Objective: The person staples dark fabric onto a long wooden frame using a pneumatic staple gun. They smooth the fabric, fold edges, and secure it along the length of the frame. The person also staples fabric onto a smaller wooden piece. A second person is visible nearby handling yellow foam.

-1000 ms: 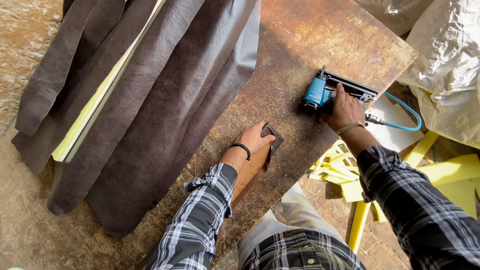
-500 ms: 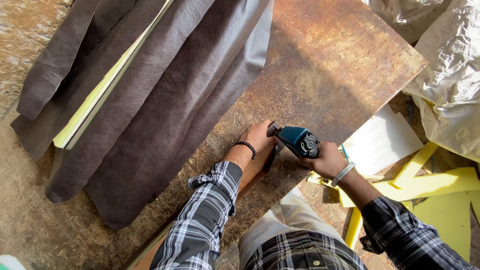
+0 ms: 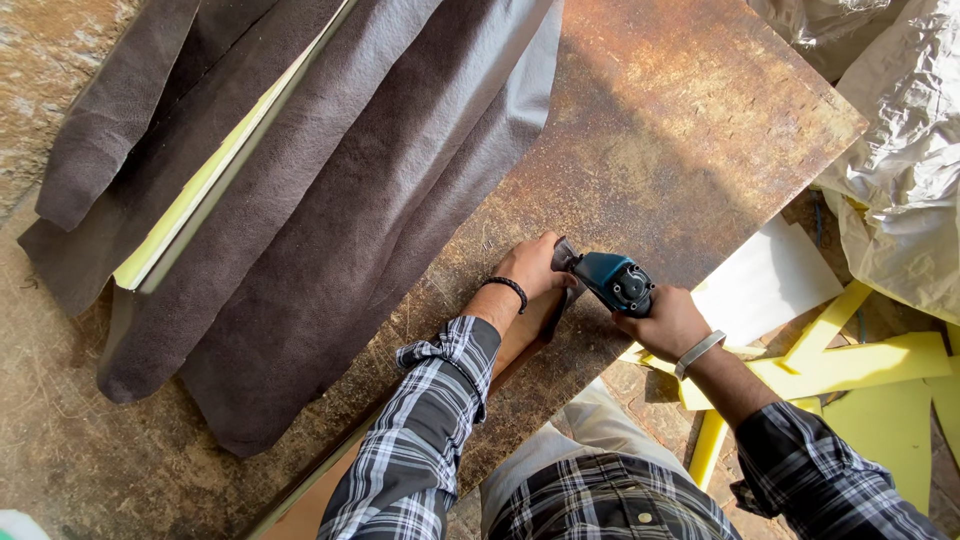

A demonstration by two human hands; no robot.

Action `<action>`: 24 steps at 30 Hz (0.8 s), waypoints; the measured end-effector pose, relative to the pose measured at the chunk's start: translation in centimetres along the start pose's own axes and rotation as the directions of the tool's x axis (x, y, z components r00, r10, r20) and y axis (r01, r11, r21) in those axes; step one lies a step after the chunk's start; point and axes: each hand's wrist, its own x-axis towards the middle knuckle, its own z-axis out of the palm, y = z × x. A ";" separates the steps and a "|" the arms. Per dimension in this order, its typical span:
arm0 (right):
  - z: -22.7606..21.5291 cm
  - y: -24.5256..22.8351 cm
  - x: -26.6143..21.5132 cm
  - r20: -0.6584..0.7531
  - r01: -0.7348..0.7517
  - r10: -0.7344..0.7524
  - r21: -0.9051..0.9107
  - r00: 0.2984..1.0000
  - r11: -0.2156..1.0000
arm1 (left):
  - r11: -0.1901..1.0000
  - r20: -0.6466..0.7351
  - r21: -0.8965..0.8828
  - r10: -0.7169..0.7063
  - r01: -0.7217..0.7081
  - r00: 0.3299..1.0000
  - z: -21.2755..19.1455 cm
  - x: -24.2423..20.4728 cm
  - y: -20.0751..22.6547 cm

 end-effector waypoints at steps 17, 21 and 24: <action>1.1 3.1 -4.6 0.093 -0.022 -0.016 0.399 0.996 0.917 | 0.993 -0.816 0.045 -0.028 0.112 0.578 7.1 -17.6 -8.3; 2.6 0.8 -5.0 0.191 0.067 -0.115 0.239 0.975 0.969 | 0.896 -0.792 -0.243 -0.404 0.372 0.458 11.5 -27.9 -11.1; 4.4 -3.1 -6.5 0.281 0.191 -0.212 0.101 0.936 0.976 | 0.779 -0.718 -0.320 -0.571 0.539 0.398 14.0 -34.7 -11.8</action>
